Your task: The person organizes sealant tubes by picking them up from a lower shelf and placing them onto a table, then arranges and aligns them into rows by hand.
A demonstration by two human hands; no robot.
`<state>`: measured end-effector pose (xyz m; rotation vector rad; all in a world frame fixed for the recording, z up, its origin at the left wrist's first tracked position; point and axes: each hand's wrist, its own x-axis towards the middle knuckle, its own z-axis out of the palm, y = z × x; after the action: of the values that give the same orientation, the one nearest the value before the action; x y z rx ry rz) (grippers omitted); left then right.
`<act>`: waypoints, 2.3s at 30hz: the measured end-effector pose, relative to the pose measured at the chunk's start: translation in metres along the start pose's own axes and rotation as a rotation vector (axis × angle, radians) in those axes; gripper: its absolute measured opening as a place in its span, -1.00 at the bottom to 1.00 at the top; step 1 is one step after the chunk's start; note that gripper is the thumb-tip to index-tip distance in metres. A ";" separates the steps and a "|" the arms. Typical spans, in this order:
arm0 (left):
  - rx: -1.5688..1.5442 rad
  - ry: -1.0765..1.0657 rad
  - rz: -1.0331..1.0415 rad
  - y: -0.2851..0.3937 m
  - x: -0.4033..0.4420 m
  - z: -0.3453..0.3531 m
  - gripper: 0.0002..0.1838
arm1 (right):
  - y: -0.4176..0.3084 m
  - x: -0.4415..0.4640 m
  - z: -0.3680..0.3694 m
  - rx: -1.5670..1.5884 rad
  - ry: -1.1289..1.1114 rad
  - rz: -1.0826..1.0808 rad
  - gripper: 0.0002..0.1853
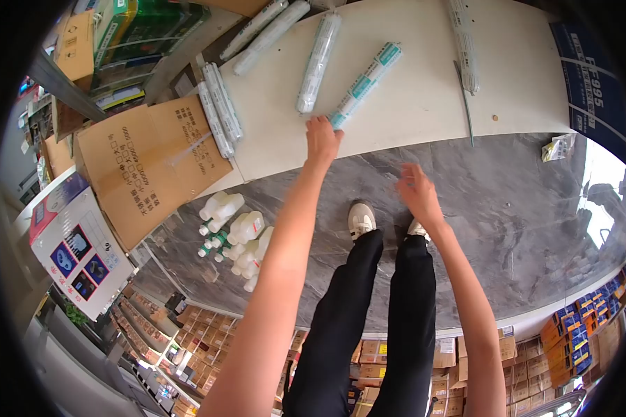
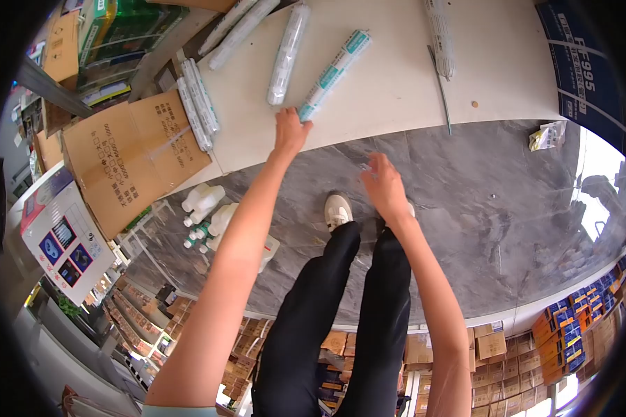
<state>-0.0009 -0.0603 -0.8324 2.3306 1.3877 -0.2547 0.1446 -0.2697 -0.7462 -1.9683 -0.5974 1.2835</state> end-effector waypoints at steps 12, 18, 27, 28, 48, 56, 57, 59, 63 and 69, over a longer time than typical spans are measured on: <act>-1.064 -0.004 -0.337 0.118 -0.085 -0.065 -0.71 | -0.021 -0.002 -0.014 0.147 -0.085 0.145 -0.51; -1.196 -0.046 -0.370 0.128 -0.160 -0.107 -0.72 | -0.048 -0.019 -0.028 0.554 0.021 0.457 -0.25; -0.976 -0.228 -0.120 0.139 -0.276 -0.214 -0.71 | -0.086 -0.108 -0.036 1.326 0.157 0.762 -0.54; -0.980 -0.235 -0.120 0.144 -0.281 -0.227 -0.71 | -0.106 -0.117 -0.040 1.380 0.221 0.767 -0.54; -0.947 -0.146 0.336 0.233 -0.347 -0.523 -0.47 | -0.409 -0.257 -0.172 1.449 0.450 0.214 -0.68; -0.802 0.045 0.445 0.246 -0.377 -0.607 -0.68 | -0.476 -0.330 -0.169 1.298 0.543 0.045 -0.75; -0.815 0.047 0.446 0.246 -0.380 -0.615 -0.67 | -0.485 -0.338 -0.169 1.295 0.555 0.044 -0.76; -0.820 0.103 0.469 0.246 -0.389 -0.635 -0.70 | -0.503 -0.352 -0.170 1.323 0.559 0.007 -0.78; -0.878 0.224 0.507 0.250 -0.404 -0.671 -0.79 | -0.539 -0.374 -0.176 1.375 0.566 -0.040 -0.77; -0.924 0.253 0.552 0.245 -0.421 -0.716 -0.83 | -0.589 -0.402 -0.180 1.362 0.614 -0.151 -0.76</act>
<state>-0.0300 -0.1843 0.0242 1.8389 0.6504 0.7130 0.1457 -0.2243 -0.0119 -0.9799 0.3907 0.5721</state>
